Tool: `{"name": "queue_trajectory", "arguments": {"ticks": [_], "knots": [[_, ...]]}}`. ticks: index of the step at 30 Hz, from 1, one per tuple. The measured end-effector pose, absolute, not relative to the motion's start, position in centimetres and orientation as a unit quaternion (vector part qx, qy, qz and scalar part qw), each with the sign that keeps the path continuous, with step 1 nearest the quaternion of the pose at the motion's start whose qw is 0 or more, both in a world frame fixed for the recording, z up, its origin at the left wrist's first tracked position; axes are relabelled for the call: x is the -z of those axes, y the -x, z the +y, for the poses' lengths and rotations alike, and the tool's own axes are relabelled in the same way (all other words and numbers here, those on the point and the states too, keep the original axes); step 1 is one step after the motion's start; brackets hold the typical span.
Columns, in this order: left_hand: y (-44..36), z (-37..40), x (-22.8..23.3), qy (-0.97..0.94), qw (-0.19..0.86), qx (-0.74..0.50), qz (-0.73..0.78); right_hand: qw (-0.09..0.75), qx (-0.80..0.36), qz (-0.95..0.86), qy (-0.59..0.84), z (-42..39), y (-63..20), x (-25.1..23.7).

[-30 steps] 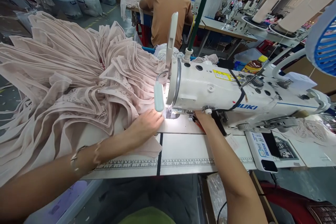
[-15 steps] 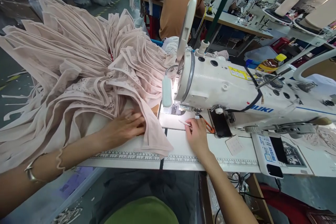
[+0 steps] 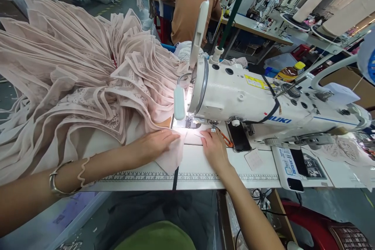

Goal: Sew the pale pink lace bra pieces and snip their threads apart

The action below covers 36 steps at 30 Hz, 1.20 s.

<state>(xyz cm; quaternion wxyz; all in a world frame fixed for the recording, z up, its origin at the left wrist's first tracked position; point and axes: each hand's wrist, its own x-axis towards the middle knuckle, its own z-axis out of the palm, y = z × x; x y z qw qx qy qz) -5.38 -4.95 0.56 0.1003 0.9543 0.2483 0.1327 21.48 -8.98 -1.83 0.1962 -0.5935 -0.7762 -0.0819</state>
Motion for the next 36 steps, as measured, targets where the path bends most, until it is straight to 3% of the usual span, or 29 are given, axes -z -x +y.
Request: {"name": "queue_trajectory", "arguments": {"ticks": [4, 9, 11, 15, 23, 28, 31, 36], "knots": [[6.3, -5.0, -0.6, -0.976, 0.147, -0.129, 0.091, 0.194, 0.079, -0.782, 0.587, -8.6, -21.3, 1.8], [5.5, -5.5, -0.7, -0.977, -0.035, -0.084, 0.193, 0.229, 0.015, -0.744, 0.627, -8.5, -20.8, 0.3], [4.5, -5.2, -1.0, -0.976, -0.059, -0.064, 0.199, 0.237, -0.042, -0.735, 0.634, -8.5, -20.5, -0.7], [2.7, -3.0, -0.8, -0.976, 0.053, -0.093, 0.192, 0.214, -0.130, -0.757, 0.603, -8.1, -20.0, -1.2], [3.2, -0.5, 1.4, -0.925, 0.225, -0.227, 0.204, 0.209, 0.010, -0.751, 0.626, -8.3, -19.3, 1.5], [3.6, -1.4, 1.3, -0.945, 0.077, -0.270, 0.166, 0.173, 0.124, -0.782, 0.586, -9.3, -18.6, 1.3], [4.4, -2.3, 1.1, -0.967, -0.024, -0.219, 0.127, 0.178, 0.144, -0.783, 0.579, -9.5, -18.5, 1.5], [6.3, -4.5, 0.4, -0.965, -0.092, -0.112, 0.218, 0.192, 0.148, -0.768, 0.592, -9.3, -19.0, 1.8]]}}
